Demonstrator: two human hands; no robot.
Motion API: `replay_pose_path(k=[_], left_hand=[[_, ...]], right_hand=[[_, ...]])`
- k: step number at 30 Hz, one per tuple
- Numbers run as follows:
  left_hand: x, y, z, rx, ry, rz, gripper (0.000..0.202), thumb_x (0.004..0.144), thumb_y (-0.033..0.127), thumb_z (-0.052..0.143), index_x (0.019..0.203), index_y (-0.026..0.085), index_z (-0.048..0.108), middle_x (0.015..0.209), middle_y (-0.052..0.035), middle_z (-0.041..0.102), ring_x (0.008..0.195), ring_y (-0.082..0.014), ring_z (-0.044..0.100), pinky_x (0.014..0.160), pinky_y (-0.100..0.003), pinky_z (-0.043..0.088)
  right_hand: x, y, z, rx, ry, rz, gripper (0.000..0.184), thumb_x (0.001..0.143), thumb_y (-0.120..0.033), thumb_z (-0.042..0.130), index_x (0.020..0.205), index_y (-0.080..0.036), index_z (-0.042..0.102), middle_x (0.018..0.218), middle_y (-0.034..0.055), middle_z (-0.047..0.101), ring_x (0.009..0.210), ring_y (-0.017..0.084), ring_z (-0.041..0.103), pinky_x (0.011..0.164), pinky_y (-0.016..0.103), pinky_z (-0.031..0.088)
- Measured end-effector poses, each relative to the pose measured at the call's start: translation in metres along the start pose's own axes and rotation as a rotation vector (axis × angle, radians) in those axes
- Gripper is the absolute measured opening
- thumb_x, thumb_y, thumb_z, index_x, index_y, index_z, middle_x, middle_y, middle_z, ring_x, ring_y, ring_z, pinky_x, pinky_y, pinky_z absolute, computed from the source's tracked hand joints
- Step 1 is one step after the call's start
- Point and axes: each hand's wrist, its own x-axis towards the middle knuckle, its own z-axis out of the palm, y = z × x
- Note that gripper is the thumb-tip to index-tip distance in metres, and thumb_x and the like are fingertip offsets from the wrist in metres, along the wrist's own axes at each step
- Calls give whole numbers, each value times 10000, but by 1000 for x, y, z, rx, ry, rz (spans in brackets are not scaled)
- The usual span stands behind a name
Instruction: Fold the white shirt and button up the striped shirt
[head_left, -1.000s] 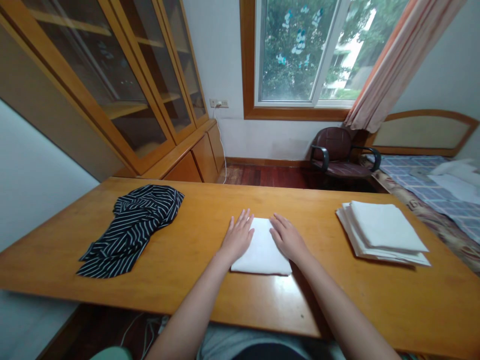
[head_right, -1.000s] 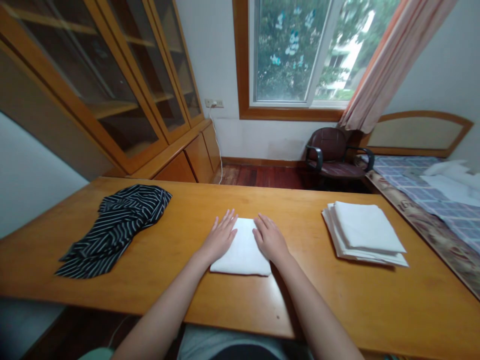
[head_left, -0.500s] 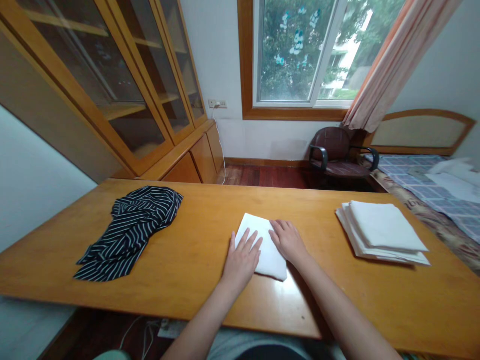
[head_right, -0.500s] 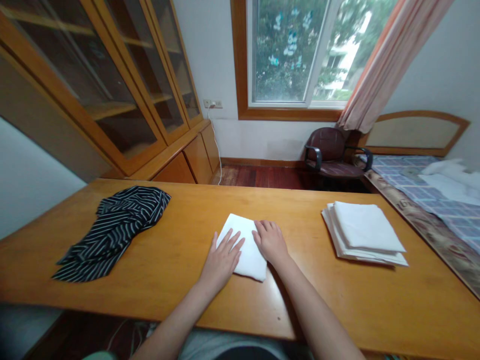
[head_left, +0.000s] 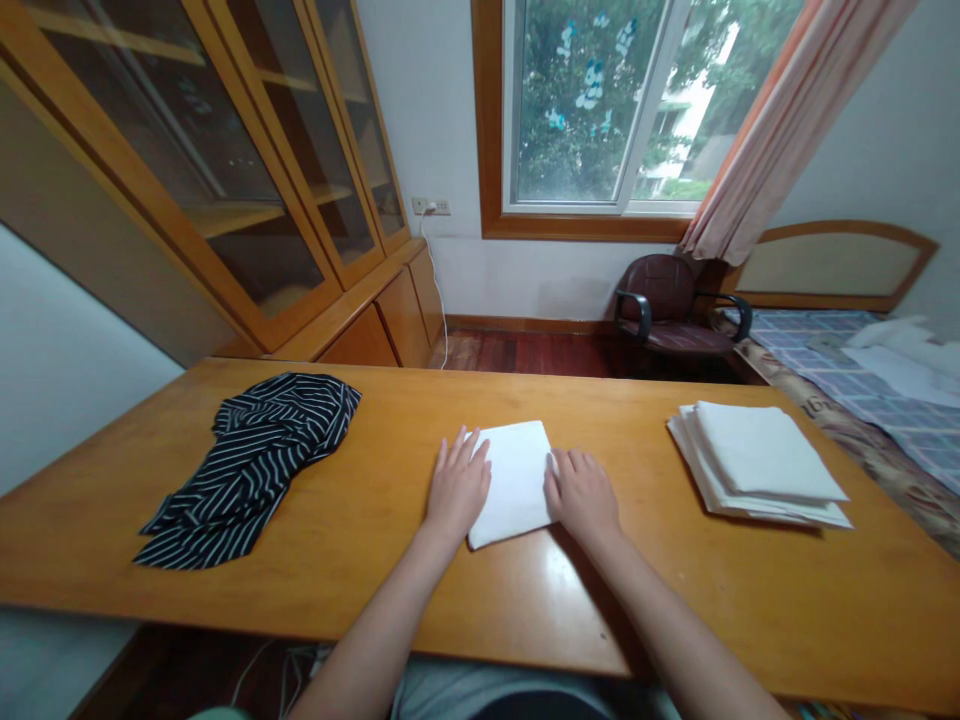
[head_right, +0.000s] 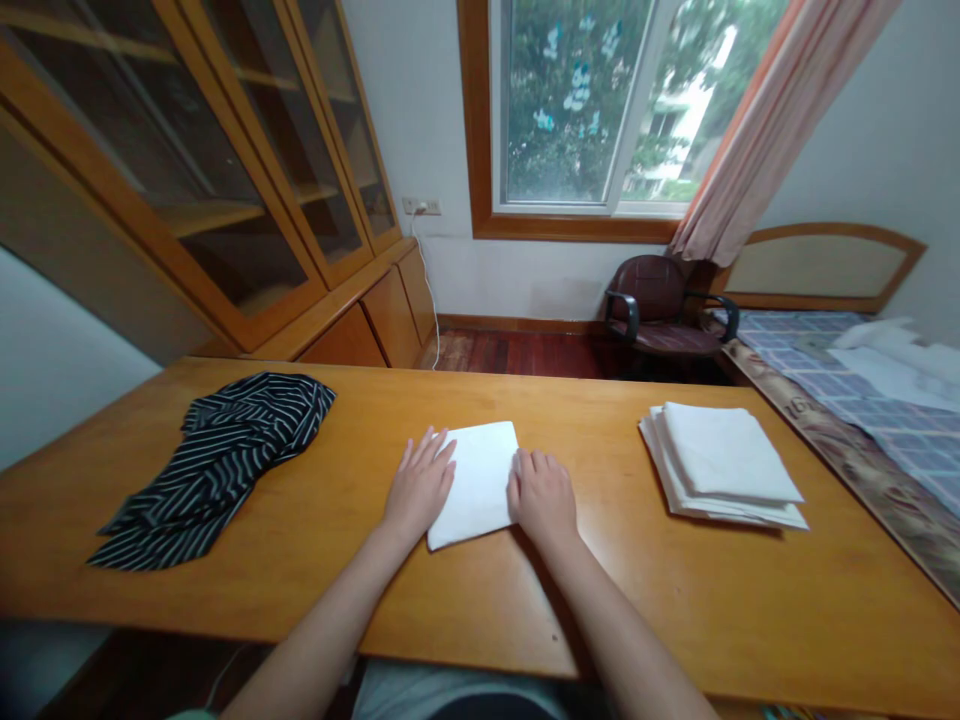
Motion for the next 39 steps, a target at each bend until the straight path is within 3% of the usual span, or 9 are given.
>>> replay_pose_path(k=[4,8,14,24,28,30,33,39], left_hand=[[-4,14,15,-85,-53,-49,489,975,345,418,1420,156,494,1542,-143,395,1467,-336,273,1182,-587,215],[1,14,27,-96,-65,-73,517,986,328,376,1474,162,415,1575,-128,335,1485,-304,237,1196,-573,194],[12,0,33,-95,-128,-72,546,1003,360,321,1496,133,368,1590,-126,304,1493,-278,219,1214,-515,188],[20,-21,35,-69,-173,-122,567,1008,375,260,1527,152,312,1608,-100,262,1510,-254,157,1219,-495,177],[18,-35,34,-57,-187,-183,586,1009,373,237,1540,125,267,1611,-120,233,1498,-248,206,1223,-497,146],[17,-42,35,-84,-159,-195,581,1010,379,234,1534,134,283,1594,-119,280,1492,-250,228,1220,-506,132],[14,-49,37,-155,-86,-204,572,1002,398,262,1507,145,350,1549,-136,376,1478,-275,263,1211,-529,138],[11,-57,47,-269,105,-291,561,973,355,319,1456,83,402,1492,-208,447,1436,-291,356,1196,-510,214]], right_hand=[[20,-12,7,149,46,-173,381,997,-268,383,1293,-147,590,1351,152,578,1245,272,510,1062,395,384],[38,-22,26,227,-67,-303,462,1012,-312,369,1420,-137,499,1513,112,453,1433,270,334,1191,461,237],[46,-21,30,250,-192,-212,564,1015,-451,344,1495,-160,395,1580,107,335,1479,251,255,1191,506,210],[49,-7,34,248,-247,-109,622,1014,-504,272,1539,-172,301,1625,72,216,1510,224,144,1201,516,152],[50,6,39,265,-252,-71,635,1012,-511,254,1547,-169,280,1636,65,168,1510,224,148,1208,497,145],[50,14,42,276,-249,-57,633,1012,-501,259,1549,-166,273,1636,80,164,1503,231,181,1210,488,143],[49,26,44,290,-224,-26,629,1015,-467,270,1544,-127,275,1598,128,283,1486,257,237,1204,496,161],[38,49,43,311,-142,74,573,1016,-425,305,1487,-111,393,1526,155,421,1457,275,308,1196,498,199]])
